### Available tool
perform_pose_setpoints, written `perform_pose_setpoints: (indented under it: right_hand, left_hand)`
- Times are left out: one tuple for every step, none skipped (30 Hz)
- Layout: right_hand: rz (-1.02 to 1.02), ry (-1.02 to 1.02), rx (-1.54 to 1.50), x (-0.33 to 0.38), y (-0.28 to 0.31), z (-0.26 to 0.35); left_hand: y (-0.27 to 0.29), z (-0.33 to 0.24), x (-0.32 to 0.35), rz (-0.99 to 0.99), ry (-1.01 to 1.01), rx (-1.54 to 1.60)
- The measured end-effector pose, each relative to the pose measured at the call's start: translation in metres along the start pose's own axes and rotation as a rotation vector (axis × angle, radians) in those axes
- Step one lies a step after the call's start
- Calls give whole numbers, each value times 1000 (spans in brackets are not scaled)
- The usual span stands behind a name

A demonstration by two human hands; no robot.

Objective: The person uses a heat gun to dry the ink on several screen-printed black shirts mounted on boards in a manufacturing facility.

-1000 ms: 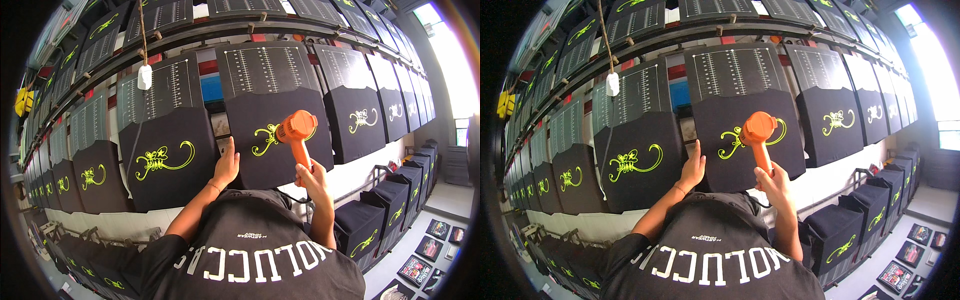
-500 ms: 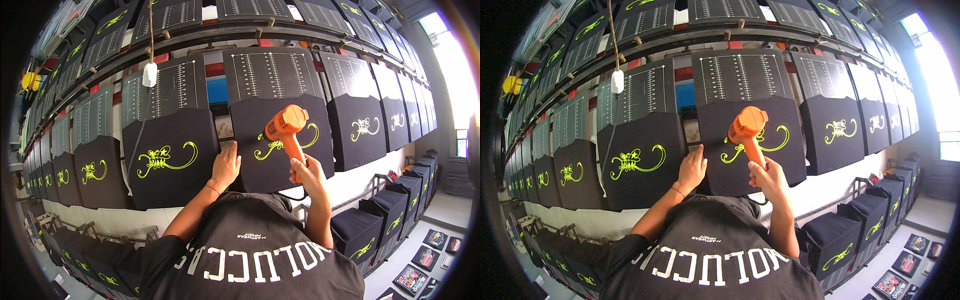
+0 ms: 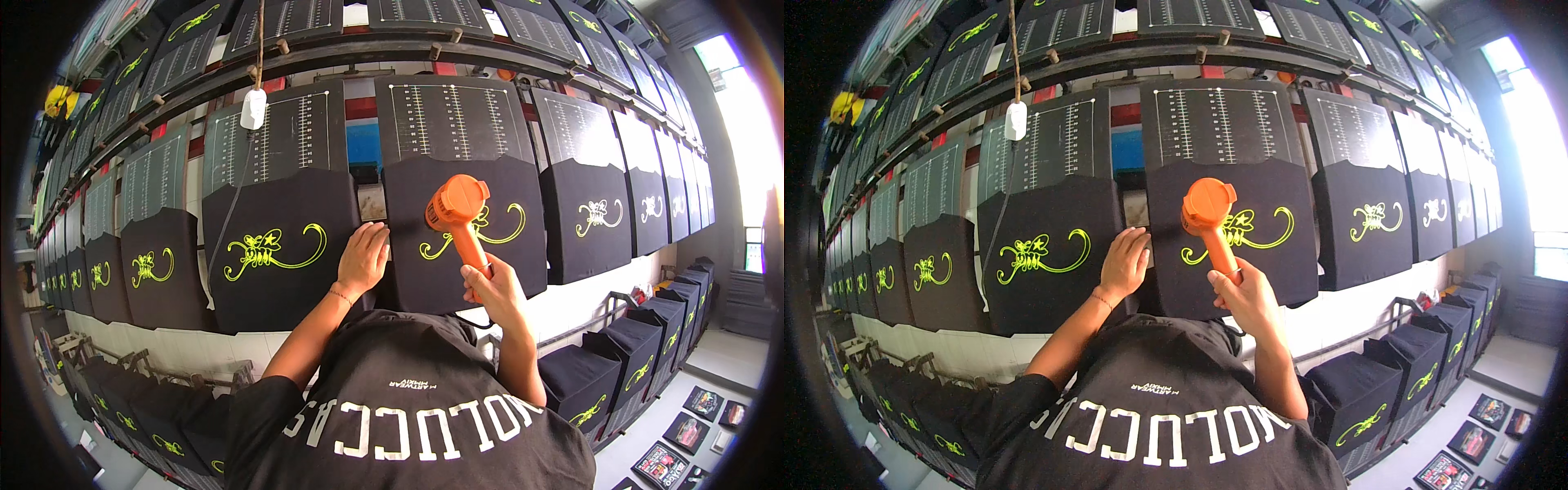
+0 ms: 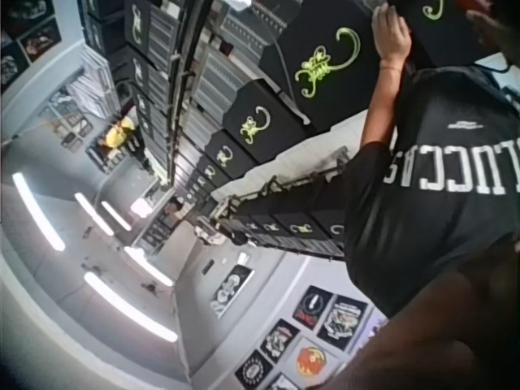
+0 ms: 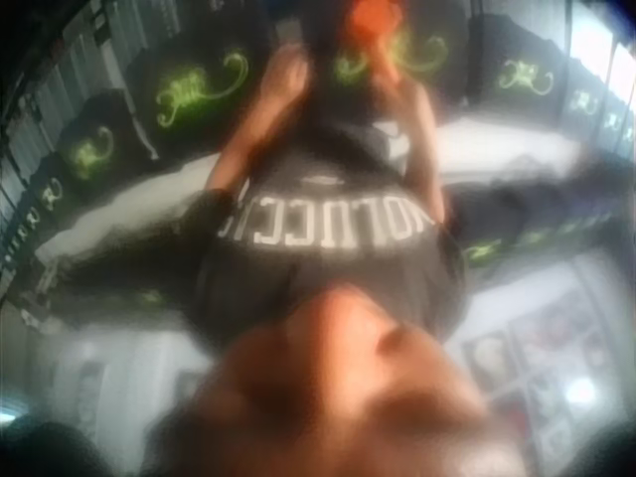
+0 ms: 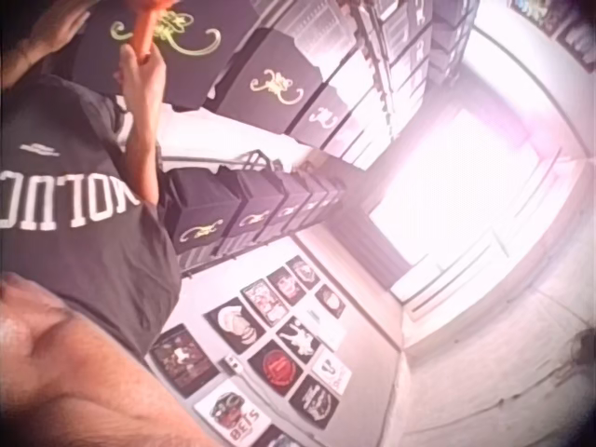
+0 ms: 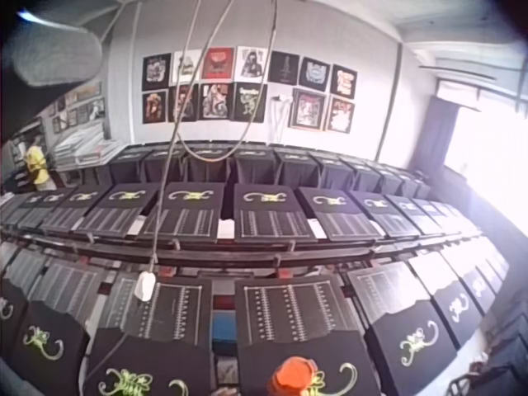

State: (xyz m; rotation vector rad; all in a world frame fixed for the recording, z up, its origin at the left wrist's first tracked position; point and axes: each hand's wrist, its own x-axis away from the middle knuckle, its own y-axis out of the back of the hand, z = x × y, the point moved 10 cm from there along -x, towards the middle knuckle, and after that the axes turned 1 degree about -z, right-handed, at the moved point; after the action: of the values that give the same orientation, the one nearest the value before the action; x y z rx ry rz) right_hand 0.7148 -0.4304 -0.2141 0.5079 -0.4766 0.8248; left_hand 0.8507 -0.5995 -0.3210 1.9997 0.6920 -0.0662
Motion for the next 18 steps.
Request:
perform_pose_setpoints:
  right_hand:
    - [-1,-8,-2,0,0,0]
    - [-1,-14,-3,-1,1,-1]
    - [-1,-21,-5,-1,2,-1]
    - [2,-9,0,-1,2,0]
    - [4,1,4,-2,1,0]
    - [6,12,9,-2,0,0]
    - [4,7,3,-2,0,0]
    - [2,2,-3,-3,1,0]
    - [-1,-2,-9,-4,2,-1]
    - [-5,4,-16,-6,3,-2]
    - [-9,10,-23,-8,3,-4]
    - [-13,16,-30,-9,4,-5]
    - [-34,16,-39,-9,7,-5]
    - [-53,14,-48,-9,10,-5]
    - [-72,13,-57,-9,13,-5]
    - [-84,12,-54,-8,17,-6]
    - [-101,9,-51,-7,21,-8]
    - [-117,6,-49,-6,25,-10]
  left_hand:
    - [1,0,0,-5,3,-5]
    - [3,1,0,-12,5,-11]
    - [4,1,0,-18,7,-18]
    - [5,1,0,-22,10,-19]
    - [5,1,0,-25,11,-18]
    - [6,1,0,-28,12,-18]
    - [6,1,0,-25,17,-16]
    - [6,2,0,-23,21,-14]
    - [6,2,0,-21,24,-12]
    - [5,2,-1,-18,26,-10]
    - [5,3,-1,-15,28,-7]
    - [4,3,-1,-12,30,-4]
    - [3,3,-1,-9,29,-10]
    - [3,3,-1,-7,30,-17]
    - [2,3,0,-4,31,-24]
    - [2,4,0,3,34,-26]
    - [1,3,0,12,34,-24]
    - [0,2,-1,22,33,-23]
